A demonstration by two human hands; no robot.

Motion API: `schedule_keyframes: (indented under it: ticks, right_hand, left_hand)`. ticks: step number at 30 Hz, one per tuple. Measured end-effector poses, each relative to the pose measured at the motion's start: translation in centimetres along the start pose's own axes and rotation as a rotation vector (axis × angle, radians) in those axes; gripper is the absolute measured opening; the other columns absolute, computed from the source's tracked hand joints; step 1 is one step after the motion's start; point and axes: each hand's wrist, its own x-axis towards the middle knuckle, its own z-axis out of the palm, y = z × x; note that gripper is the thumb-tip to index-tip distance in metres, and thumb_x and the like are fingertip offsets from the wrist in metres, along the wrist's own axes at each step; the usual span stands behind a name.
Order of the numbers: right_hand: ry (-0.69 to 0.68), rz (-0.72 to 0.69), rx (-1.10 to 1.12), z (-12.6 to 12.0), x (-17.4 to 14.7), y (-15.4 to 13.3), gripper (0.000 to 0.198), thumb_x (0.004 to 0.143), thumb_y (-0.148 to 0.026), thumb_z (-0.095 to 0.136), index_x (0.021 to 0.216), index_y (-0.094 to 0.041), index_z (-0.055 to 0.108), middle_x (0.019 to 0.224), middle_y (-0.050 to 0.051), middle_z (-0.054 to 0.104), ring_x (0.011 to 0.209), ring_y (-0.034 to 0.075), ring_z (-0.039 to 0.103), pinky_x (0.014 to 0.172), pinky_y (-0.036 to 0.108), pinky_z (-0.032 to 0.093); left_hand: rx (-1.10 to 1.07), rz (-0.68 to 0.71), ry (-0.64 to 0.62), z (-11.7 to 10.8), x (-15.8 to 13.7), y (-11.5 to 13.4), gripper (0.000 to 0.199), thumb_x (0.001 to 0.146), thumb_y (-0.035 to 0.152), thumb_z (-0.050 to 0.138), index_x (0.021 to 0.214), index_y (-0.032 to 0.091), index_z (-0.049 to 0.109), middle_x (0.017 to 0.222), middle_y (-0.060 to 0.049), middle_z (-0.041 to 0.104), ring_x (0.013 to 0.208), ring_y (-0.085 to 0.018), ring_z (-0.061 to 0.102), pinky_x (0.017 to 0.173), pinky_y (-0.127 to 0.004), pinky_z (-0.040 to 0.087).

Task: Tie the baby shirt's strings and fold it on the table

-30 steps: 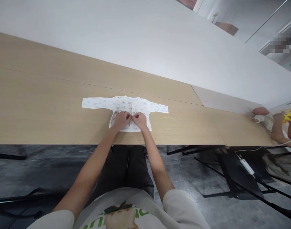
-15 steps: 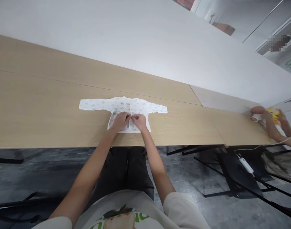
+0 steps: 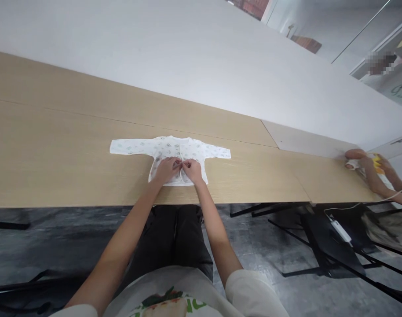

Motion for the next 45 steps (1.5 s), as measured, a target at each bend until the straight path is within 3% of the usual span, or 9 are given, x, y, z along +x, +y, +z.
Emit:
schedule_keyframes:
  ticks: [11,19,22,26,32,37,45]
  right_hand:
    - [0.194,0.032,0.062,-0.4,-0.6,0.2,0.011,0.082,-0.022,0.059,0.076,-0.018,0.067,0.077,0.003,0.068,0.073,0.016,0.061,0.076,0.027,0.048]
    - [0.347,0.005,0.013,-2.8,-3.5,1.2,0.023,0.089,-0.027,0.050,0.081,-0.015,0.068,0.082,0.009,0.068,0.079,0.020,0.060,0.080,0.031,0.046]
    - [0.388,0.031,-0.036,-4.0,-5.1,2.7,0.021,0.088,-0.022,0.050,0.081,-0.013,0.068,0.084,0.012,0.067,0.085,0.022,0.060,0.084,0.032,0.045]
    - [0.380,0.061,-0.044,-4.8,-6.7,4.3,0.019,0.085,-0.019,0.052,0.090,-0.010,0.068,0.095,0.016,0.068,0.095,0.025,0.060,0.091,0.035,0.044]
    - [0.308,0.007,-0.034,-4.8,-7.6,4.8,0.019,0.085,-0.022,0.054,0.095,-0.013,0.067,0.101,0.014,0.068,0.102,0.025,0.059,0.097,0.037,0.043]
    - [0.255,-0.078,-0.097,-4.7,-7.7,4.7,0.025,0.086,-0.032,0.063,0.104,-0.014,0.068,0.113,0.015,0.066,0.113,0.026,0.056,0.104,0.040,0.041]
    - [0.189,-0.065,-0.222,-4.5,-8.1,4.1,0.031,0.085,-0.032,0.068,0.111,-0.015,0.068,0.123,0.018,0.062,0.120,0.030,0.055,0.104,0.045,0.041]
  left_hand:
    - [0.013,0.019,0.003,0.0,0.2,0.1,0.023,0.087,0.032,0.050,0.091,0.019,0.069,0.092,-0.008,0.071,0.092,-0.024,0.063,0.091,-0.037,0.046]
    - [0.073,-0.096,0.324,-2.7,-2.8,0.9,0.030,0.093,0.033,0.041,0.100,0.019,0.065,0.095,-0.008,0.071,0.090,-0.021,0.063,0.090,-0.034,0.046]
    - [0.168,-0.138,0.255,-4.1,-4.9,-0.7,0.032,0.092,0.037,0.041,0.104,0.019,0.065,0.102,-0.010,0.070,0.101,-0.026,0.061,0.096,-0.039,0.043]
    - [0.208,-0.147,0.075,-5.2,-6.7,-2.4,0.045,0.092,0.046,0.041,0.125,0.020,0.057,0.129,-0.012,0.062,0.122,-0.031,0.052,0.105,-0.045,0.037]
    - [0.279,-0.097,-0.031,-5.4,-7.5,-1.4,0.055,0.092,0.055,0.044,0.136,0.024,0.053,0.150,-0.011,0.043,0.137,-0.033,0.038,0.112,-0.049,0.029]
    - [0.256,-0.022,-0.098,-5.7,-7.7,-1.1,0.048,0.085,0.057,0.057,0.123,0.030,0.065,0.152,-0.006,0.042,0.142,-0.034,0.031,0.116,-0.052,0.023]
    - [0.183,0.026,-0.057,-5.1,-7.7,-1.9,0.041,0.083,0.056,0.061,0.113,0.031,0.070,0.138,-0.007,0.057,0.133,-0.033,0.044,0.113,-0.053,0.029]
